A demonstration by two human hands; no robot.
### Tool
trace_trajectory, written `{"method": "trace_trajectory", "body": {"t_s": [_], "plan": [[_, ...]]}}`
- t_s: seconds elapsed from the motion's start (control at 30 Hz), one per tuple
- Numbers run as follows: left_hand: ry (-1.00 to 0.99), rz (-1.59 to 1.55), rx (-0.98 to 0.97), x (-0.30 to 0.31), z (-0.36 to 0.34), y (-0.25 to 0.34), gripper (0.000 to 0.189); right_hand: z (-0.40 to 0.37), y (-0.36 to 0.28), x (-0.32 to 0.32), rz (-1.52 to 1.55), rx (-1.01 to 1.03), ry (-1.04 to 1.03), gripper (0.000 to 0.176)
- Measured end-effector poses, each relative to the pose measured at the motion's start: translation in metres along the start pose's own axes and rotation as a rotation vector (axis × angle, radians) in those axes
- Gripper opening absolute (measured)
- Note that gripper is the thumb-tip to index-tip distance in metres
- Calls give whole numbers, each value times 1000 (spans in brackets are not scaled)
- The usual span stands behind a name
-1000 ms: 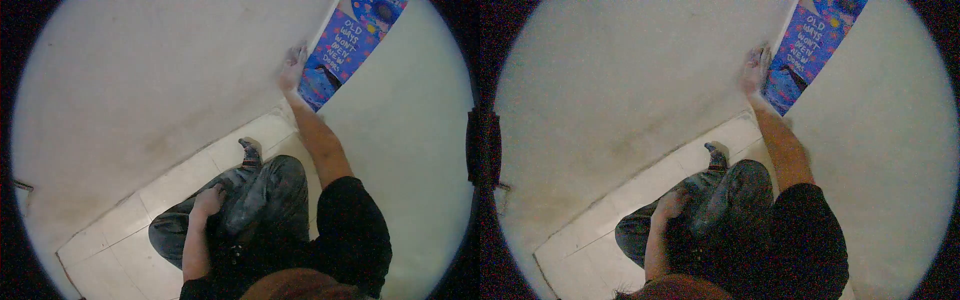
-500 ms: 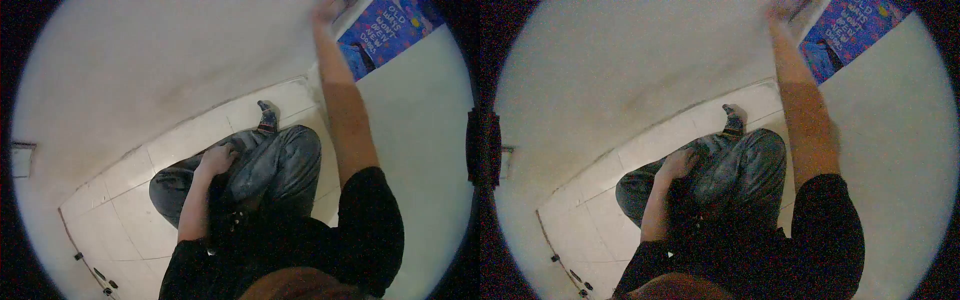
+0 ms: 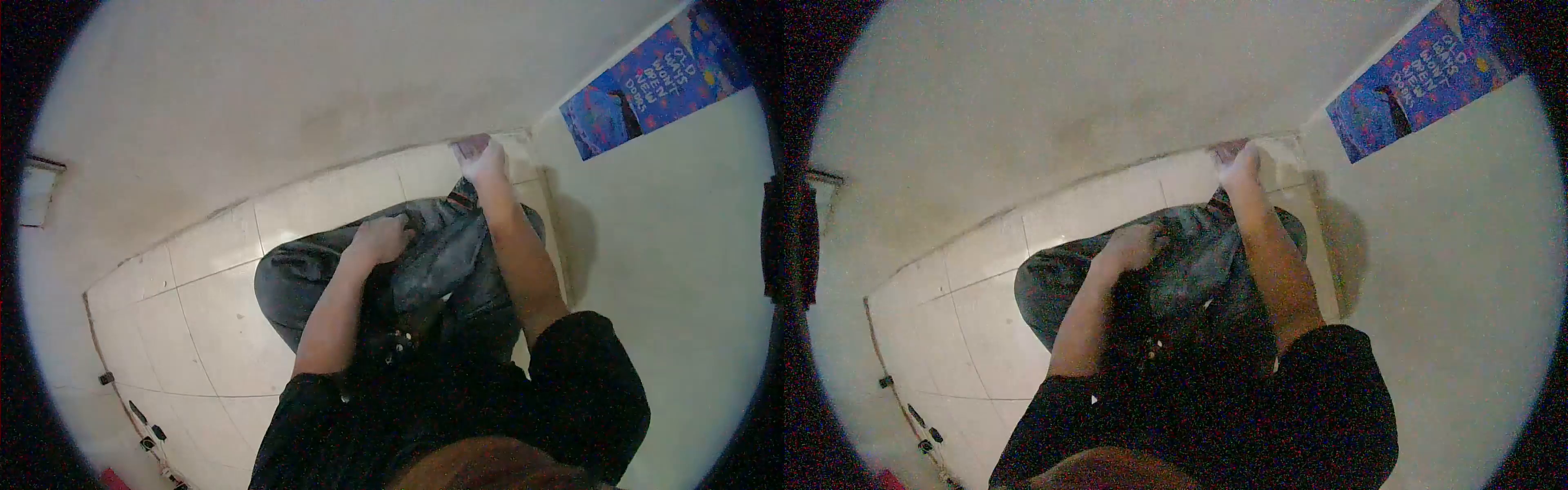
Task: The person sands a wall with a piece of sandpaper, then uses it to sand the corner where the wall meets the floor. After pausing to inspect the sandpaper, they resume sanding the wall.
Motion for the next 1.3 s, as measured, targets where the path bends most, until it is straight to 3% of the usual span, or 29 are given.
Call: {"method": "trace_trajectory", "body": {"t_s": [0.03, 0.13, 0.43, 0.53, 0.63, 0.73, 0.83, 0.93, 1.3], "plan": [[-21, -12, 6, 3, -5, 3, 41, 4, 5, -1, 55, -57, -81, 40], [-20, -10, -7, 4, -3, 4, 41, 14, 1, -4, -51, 100, 11, 39], [-57, -1, 14, -2, -6, 6, 40, 13, 14, -6, 1, -47, -79, 41], [-11, 28, 15, 8, -9, 8, 39, 9, 18, -13, -19, -37, -45, 30], [-4, -1, 4, 7, -5, 8, 40, 9, 25, -22, -122, -114, -148, 26], [-48, -1, 30, 6, -7, 7, 40, 6, 32, -32, -227, -110, -405, 24], [4, 32, -3, 1, -2, 5, 40, 6, 47, -32, -303, -227, -356, 22], [0, 45, -1, 10, -3, 5, 40, 3, 62, -41, -462, -421, -482, 20], [-33, 29, 25, 3, 1, 2, 44, 11, 86, -20, -902, -489, -433, 47]]}}
Point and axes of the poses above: each hand's wrist, its own z-axis towards the middle knuckle, its own x-axis out of the back of the hand, y = z × x, the point moved 7 cm from there along z, towards the middle knuckle, and after that the axes turned 14 degrees about -y, right-handed, at the moved point
